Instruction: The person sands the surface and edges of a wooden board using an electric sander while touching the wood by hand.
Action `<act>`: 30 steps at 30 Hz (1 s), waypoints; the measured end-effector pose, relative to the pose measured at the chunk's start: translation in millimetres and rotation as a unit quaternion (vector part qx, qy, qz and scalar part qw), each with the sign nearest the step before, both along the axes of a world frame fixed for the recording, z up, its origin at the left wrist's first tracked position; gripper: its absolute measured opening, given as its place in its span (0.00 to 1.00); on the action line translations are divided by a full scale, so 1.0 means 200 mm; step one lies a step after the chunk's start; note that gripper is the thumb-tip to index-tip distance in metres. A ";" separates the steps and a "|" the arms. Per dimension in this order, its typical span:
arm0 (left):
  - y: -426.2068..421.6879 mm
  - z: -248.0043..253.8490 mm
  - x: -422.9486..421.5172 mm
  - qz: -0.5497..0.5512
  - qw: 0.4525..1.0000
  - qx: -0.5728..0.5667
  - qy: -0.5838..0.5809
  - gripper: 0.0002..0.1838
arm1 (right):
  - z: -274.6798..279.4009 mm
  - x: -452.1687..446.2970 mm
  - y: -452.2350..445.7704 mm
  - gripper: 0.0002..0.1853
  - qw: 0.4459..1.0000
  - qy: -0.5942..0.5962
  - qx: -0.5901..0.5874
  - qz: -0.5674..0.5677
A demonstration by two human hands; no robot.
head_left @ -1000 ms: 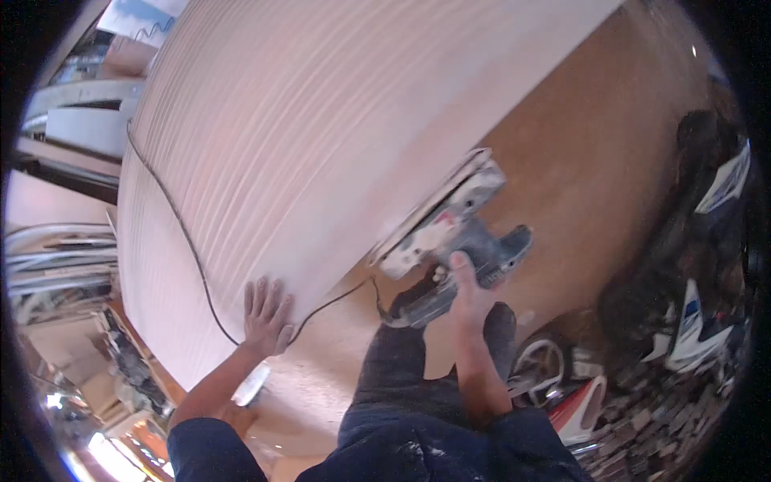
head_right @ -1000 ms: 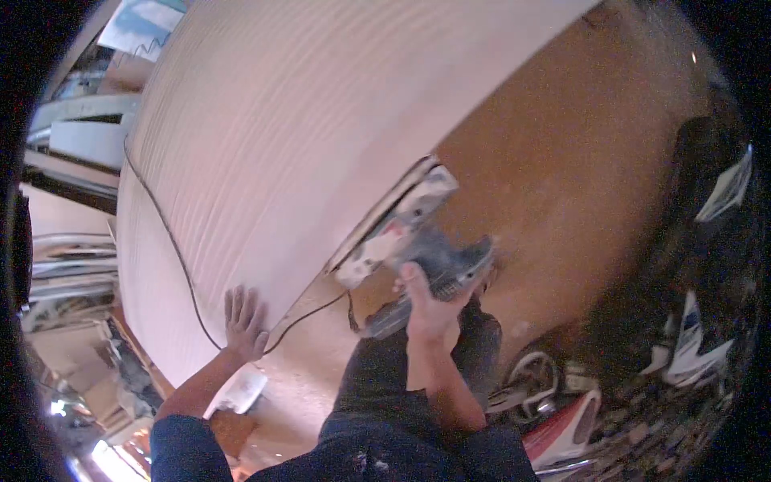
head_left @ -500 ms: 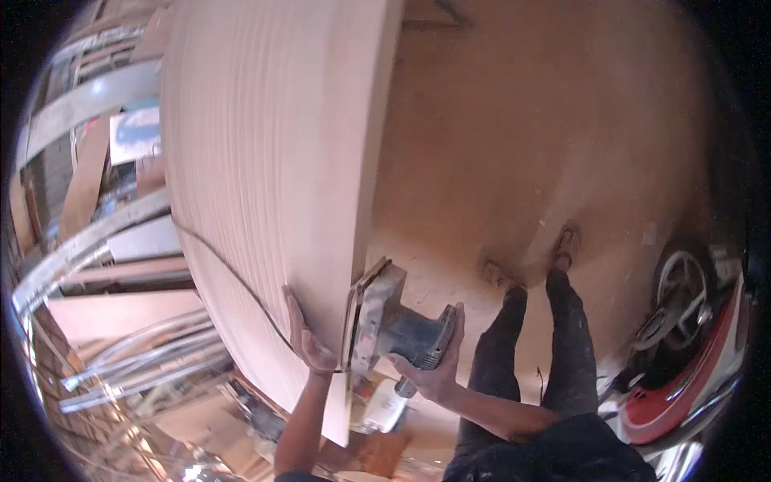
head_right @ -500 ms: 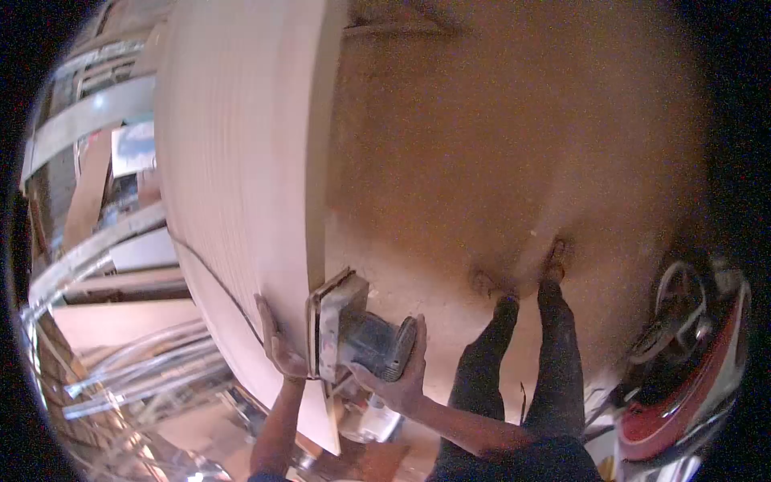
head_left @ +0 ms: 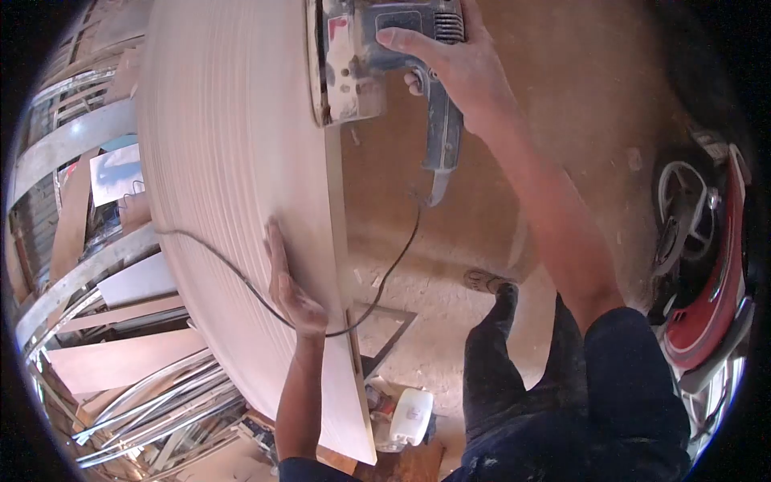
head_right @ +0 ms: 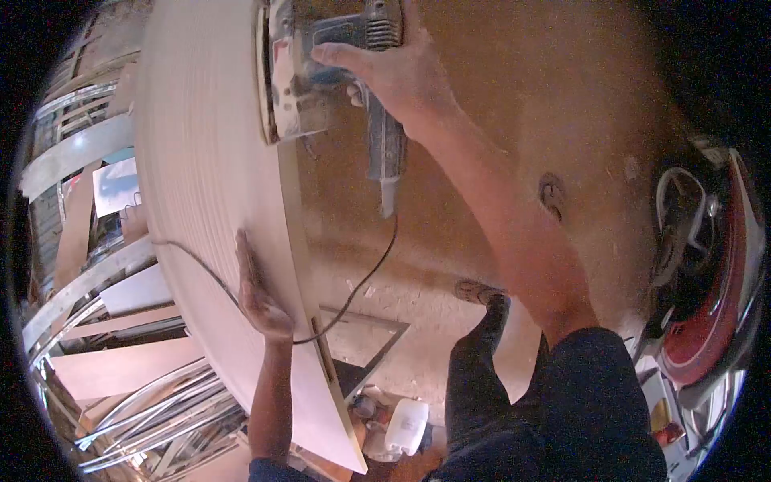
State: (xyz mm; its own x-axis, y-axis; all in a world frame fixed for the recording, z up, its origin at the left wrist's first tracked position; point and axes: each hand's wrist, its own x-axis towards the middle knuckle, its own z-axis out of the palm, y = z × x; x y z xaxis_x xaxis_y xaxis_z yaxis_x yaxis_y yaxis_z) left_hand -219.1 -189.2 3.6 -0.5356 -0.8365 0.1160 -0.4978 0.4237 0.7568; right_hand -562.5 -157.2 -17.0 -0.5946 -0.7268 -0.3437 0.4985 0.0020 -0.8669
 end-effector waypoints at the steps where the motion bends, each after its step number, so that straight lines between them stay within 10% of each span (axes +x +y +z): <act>1: -0.01 -0.02 0.02 -0.027 0.999 -0.027 0.014 0.36 | 0.00 0.04 0.03 0.50 1.000 0.011 0.002 0.008; 3: 0.00 0.00 0.04 -0.051 0.997 -0.049 -0.008 0.33 | -0.07 0.23 0.11 0.62 0.984 0.121 -0.105 -0.081; 14: 0.66 0.47 1.14 -0.261 0.883 -0.041 -0.388 0.46 | 0.11 1.39 0.79 0.64 0.989 0.135 -0.003 -0.061; 18: 0.73 0.48 1.70 -0.340 0.870 -0.128 -0.335 0.18 | 0.19 1.76 1.03 0.65 0.997 0.051 0.003 -0.053; 21: 0.68 0.63 1.75 -0.469 0.817 -0.090 -0.323 0.19 | 0.10 1.91 1.20 0.64 0.990 0.135 0.030 -0.031; 25: 0.58 0.88 1.64 -0.559 0.771 -0.060 -0.298 0.22 | 0.10 1.95 1.46 0.59 0.988 -0.087 0.082 -0.095; 27: 0.58 0.92 1.61 -0.664 0.645 -0.135 -0.353 0.22 | 0.05 1.93 1.62 0.54 0.978 -0.103 0.082 -0.163; 30: 0.77 0.89 1.60 -0.656 0.687 -0.073 -0.302 0.20 | 0.08 1.89 1.88 0.47 0.937 -0.279 0.070 -0.201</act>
State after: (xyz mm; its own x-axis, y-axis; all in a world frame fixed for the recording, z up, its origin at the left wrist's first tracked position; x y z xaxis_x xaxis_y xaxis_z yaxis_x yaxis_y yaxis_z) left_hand 100.0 -35.8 182.1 -0.8050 0.4103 -0.4285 0.1807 0.8575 0.4816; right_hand -183.6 218.2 -1.7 -0.5100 -0.4084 -0.7570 0.8586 -0.1888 -0.4766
